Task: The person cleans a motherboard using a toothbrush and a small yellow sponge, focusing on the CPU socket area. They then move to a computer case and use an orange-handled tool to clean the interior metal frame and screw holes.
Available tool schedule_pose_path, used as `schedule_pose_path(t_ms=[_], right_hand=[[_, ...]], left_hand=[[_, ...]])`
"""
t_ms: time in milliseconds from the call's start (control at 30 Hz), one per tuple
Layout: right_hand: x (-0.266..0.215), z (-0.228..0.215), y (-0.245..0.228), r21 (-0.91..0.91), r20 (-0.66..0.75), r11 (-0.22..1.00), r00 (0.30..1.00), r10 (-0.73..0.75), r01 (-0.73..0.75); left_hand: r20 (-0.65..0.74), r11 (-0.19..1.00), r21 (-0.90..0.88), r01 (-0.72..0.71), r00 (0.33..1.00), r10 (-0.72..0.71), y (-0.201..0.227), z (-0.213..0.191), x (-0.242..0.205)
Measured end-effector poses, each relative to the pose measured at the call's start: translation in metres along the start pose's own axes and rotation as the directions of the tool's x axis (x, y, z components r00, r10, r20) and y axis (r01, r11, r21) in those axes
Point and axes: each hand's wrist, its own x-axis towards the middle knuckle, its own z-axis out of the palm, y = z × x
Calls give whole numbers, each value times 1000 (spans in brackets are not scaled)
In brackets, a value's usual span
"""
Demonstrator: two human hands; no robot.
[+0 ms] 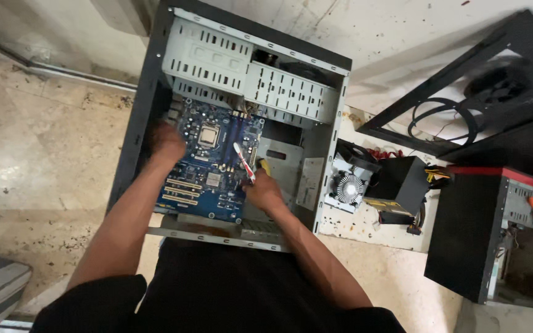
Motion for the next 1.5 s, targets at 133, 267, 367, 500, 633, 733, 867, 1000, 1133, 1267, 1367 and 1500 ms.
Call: schedule_pose_path(t_ms=[133,267,367,500,633,733,867,1000,1133,1267,1367,1500], right_hand=[[-12,1,-1,84,-30,996,999,-25,28],[-26,-4,-10,87,-10,995,998,-56,57],[-20,-3,-4,129,-41,990,998,-51,56],[-12,-1,2,87,-69,994,996,-65,71],[-30,-12,-13,142,-103,988,994,-44,59],[-59,-19,-16,199,-110,980,994,-1,23],[-84,-23,0,266,-306,962,952,19,66],[-151,-24,-23,418,-553,874,833,29,247],[-178,-7,-6,481,-656,810,750,79,335],[-202,-9,18,511,-764,755,621,179,411],[-207,-8,55,538,-803,678,548,234,500],[-216,-28,103,554,-824,553,504,257,622]], left_hand=[[944,667,-277,692,66,324,-49,-57,76],[935,687,-203,698,-71,348,-112,-135,192],[933,613,-211,762,-29,358,-104,-134,177],[927,576,-160,802,-78,367,-139,-197,242],[913,594,-388,705,205,353,-111,-155,168],[863,619,-500,606,294,410,-129,-184,189],[788,635,-611,472,287,545,-157,-246,248],[500,341,-866,366,653,568,-173,-288,252],[340,105,-924,367,668,662,-164,-319,260],[210,-35,-932,361,615,760,-158,-353,273],[120,-89,-953,290,632,765,-157,-380,275],[49,-126,-970,208,673,738,-149,-428,281]])
